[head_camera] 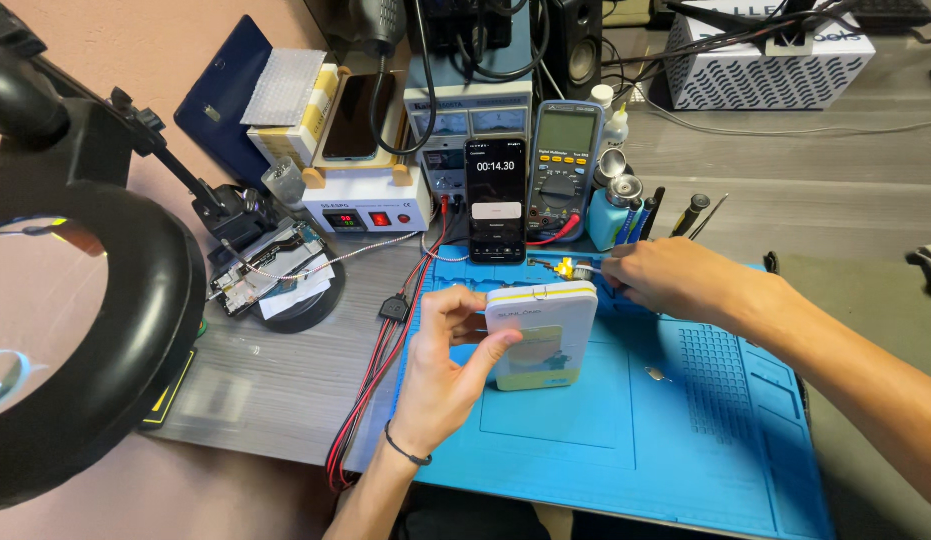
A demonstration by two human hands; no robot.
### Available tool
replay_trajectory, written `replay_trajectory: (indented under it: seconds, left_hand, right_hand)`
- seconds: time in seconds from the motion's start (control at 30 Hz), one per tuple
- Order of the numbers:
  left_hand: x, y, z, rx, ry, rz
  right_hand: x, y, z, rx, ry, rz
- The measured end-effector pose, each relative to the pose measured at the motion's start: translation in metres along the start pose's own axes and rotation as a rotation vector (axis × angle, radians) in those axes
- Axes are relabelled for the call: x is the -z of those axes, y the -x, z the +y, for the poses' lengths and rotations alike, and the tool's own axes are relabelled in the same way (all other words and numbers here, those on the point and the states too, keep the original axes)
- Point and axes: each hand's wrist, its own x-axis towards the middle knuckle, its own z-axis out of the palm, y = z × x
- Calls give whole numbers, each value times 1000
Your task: The person removes plastic wrapping from a mobile repair kit box, opens it by hand, and takes out a mobile phone battery, a repair manual, and a replacement screen assembly.
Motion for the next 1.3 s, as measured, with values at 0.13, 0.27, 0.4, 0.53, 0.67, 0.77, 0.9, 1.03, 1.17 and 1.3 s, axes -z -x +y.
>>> replay_trajectory:
  seconds: [0.13,0.27,0.4,0.53,0.67,0.77,0.9,1.03,1.17,1.3]
  left_hand:
    - [0,-1,-2,15,7,-5]
    - [-3,-1,-6,18,-7,38]
    - [-6,-3,-9,18,30,41]
    - [-5,-4,-6,51,35,46]
    - [-5,-5,-5,54,33,38]
    - [-6,-5,-5,54,37,42]
    - [-6,-5,-7,60,36,52]
    - [-5,-6,-8,54,42,52]
    - [-6,-7,-8,56,41,47]
    - [-6,-7,-10,60,42,44]
  right_hand:
    - [-7,2,9,15,-25,5]
    - [-15,3,14,52,-34,54]
    - [-23,2,21,166,2,125]
    - [-25,6,22,200,23,140]
    - [-31,8,22,267,169,228]
    - [-40,9,27,288,157,312]
    - [-38,22,22,166,-139,392]
    - [-41,30,19,109,-187,499]
    - [-34,33,21,169,20,381]
    - [-35,28,31,279,138,351]
